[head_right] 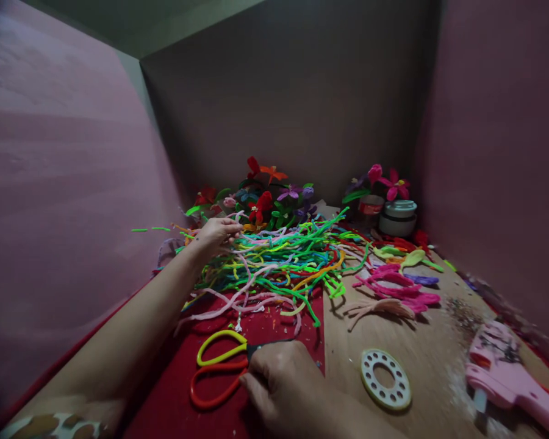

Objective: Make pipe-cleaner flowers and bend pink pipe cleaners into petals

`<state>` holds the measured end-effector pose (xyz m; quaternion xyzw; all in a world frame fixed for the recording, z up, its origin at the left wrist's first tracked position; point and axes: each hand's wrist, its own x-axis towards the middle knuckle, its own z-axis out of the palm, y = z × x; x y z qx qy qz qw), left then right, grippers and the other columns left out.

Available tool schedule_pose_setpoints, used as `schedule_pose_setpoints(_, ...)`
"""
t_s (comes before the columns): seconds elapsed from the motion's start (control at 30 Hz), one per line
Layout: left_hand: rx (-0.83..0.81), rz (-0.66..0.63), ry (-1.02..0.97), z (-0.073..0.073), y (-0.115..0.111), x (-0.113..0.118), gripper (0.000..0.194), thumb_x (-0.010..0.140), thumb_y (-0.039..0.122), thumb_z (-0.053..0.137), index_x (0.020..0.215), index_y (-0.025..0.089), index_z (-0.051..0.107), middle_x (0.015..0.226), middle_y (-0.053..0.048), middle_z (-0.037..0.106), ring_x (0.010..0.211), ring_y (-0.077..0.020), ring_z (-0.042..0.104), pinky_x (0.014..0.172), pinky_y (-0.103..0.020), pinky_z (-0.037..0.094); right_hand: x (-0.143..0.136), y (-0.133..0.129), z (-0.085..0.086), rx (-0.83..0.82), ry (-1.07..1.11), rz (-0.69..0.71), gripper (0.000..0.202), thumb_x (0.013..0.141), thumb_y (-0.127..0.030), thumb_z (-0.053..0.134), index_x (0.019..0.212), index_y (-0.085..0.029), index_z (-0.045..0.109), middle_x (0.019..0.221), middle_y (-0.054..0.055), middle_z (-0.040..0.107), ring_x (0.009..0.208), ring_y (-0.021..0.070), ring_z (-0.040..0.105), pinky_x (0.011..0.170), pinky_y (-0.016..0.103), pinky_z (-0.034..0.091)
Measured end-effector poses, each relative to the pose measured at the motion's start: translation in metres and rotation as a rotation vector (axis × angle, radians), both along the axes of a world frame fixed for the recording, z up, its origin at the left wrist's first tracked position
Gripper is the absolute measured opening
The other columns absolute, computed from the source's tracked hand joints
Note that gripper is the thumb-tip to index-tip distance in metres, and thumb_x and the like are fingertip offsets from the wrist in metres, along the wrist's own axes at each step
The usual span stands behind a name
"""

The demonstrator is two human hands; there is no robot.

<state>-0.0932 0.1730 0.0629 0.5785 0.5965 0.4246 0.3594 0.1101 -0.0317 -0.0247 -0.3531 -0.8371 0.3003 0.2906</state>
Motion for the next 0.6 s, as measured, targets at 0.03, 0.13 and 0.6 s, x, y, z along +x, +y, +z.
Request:
schedule_pose_setpoints(0.03, 0.011, -0.009, -0.015, 0.0, -0.003, -0.001, 0.02, 0.064, 0.027, 0.069, 0.069, 0.011, 0.057, 0.052, 0.003, 0.054, 0.037, -0.0028, 0.041, 0.036, -0.017, 0.027, 0.0, 0.0, 0.001, 0.001, -0.006, 0.0, 0.019, 0.08, -0.021, 0.048, 0.062, -0.017, 0.055, 0.06, 0.0, 0.058, 0.053, 0.0079, 0.046, 0.05, 0.02, 0.026)
schedule_pose_setpoints(0.13, 0.046, -0.026, -0.036, 0.002, -0.013, -0.004, 0.021, 0.059, 0.025, 0.071, 0.065, 0.011, 0.057, 0.05, 0.002, 0.054, 0.036, -0.0033, 0.042, 0.035, -0.017, 0.028, -0.001, 0.0, 0.003, 0.006, -0.017, -0.013, 0.019, 0.08, -0.021, 0.048, 0.065, -0.016, 0.057, 0.062, 0.002, 0.06, 0.055, 0.0086, 0.048, 0.051, 0.02, 0.027)
schedule_pose_setpoints(0.6, 0.194, 0.003, 0.046, 0.008, -0.025, -0.017, 0.014, 0.059, 0.024, 0.064, 0.054, 0.012, 0.057, 0.042, 0.002, 0.053, 0.033, -0.0058, 0.041, 0.035, -0.018, 0.028, 0.001, -0.001, 0.003, 0.006, -0.033, -0.034, 0.021, 0.081, -0.025, 0.048, 0.064, -0.016, 0.056, 0.063, 0.003, 0.061, 0.057, 0.0093, 0.05, 0.053, 0.02, 0.028)
